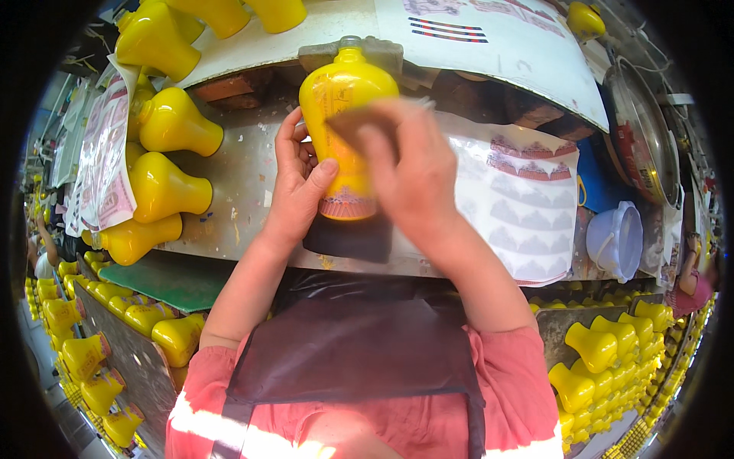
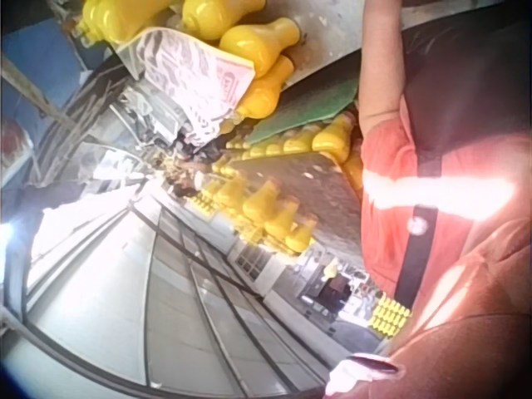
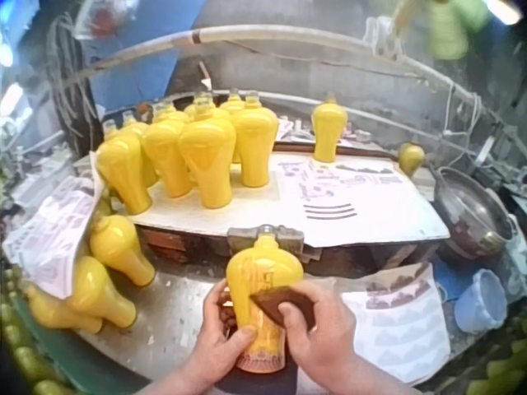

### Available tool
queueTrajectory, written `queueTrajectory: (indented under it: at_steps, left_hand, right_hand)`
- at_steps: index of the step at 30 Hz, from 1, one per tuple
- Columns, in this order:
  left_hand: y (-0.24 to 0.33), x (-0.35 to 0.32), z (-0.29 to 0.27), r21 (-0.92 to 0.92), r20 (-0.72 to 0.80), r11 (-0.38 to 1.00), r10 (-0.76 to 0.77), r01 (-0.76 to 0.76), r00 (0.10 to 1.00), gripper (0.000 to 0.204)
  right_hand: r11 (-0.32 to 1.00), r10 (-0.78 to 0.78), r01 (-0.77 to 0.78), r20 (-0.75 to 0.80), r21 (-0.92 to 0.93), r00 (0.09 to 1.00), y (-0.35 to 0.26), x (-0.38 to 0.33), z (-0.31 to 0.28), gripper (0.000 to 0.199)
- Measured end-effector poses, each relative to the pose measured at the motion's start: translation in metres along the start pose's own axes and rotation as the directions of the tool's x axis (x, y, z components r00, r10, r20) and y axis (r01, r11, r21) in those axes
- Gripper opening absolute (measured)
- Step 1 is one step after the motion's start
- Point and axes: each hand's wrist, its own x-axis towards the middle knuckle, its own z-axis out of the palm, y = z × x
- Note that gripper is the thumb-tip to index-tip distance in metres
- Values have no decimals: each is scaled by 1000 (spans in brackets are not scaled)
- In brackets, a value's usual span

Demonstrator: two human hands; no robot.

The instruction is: The person applies decorative stickers to yellow ceramic vases. They peel stickers from a sheet, align them on the vase body, and smooth them down with fingers. The person handles multiple vases one at a time, rotating each to position the sticker before placing it on the work surface.

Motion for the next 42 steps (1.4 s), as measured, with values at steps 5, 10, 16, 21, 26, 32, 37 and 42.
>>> queueTrajectory:
  at_steps: [5, 10, 16, 21, 26, 32, 37, 42]
  left_hand:
    - [-2, 5, -2, 122, -47, 990, 82, -75, 996, 92]
    - [5, 32, -1, 517, -54, 812, 345, -270, 937, 86]
    - [22, 70, 10, 106, -145, 992, 80, -65, 986, 56]
    - [31, 78, 13, -77, -146, 996, -56, 45, 988, 46]
    - [33, 80, 15, -134, -154, 986, -118, 97, 981, 39]
    - [29, 81, 21, 64, -236, 998, 7, 9, 972, 35]
    - [28, 80, 21, 312, -225, 943, 187, -111, 956, 34]
    - [29, 81, 20, 334, -218, 936, 194, -114, 957, 33]
  right_hand:
    - [998, -33, 40, -133, 44, 991, 8, 6, 3, 32]
    - [982, -112, 99, -76, -158, 991, 9, 24, 2, 27]
    - [780, 486, -468, 69, 415, 871, 27, 43, -18, 13]
    - [952, 287, -301, 174, 60, 942, 14, 30, -1, 36]
    - [895, 402, -434, 237, 104, 885, 21, 41, 13, 43]
    - [659, 526, -660, 406, 360, 747, 27, 48, 3, 40]
    - [939, 321, -343, 286, 26, 903, 21, 46, 7, 36]
    - [772, 472, -574, 359, 272, 805, 25, 51, 8, 33]
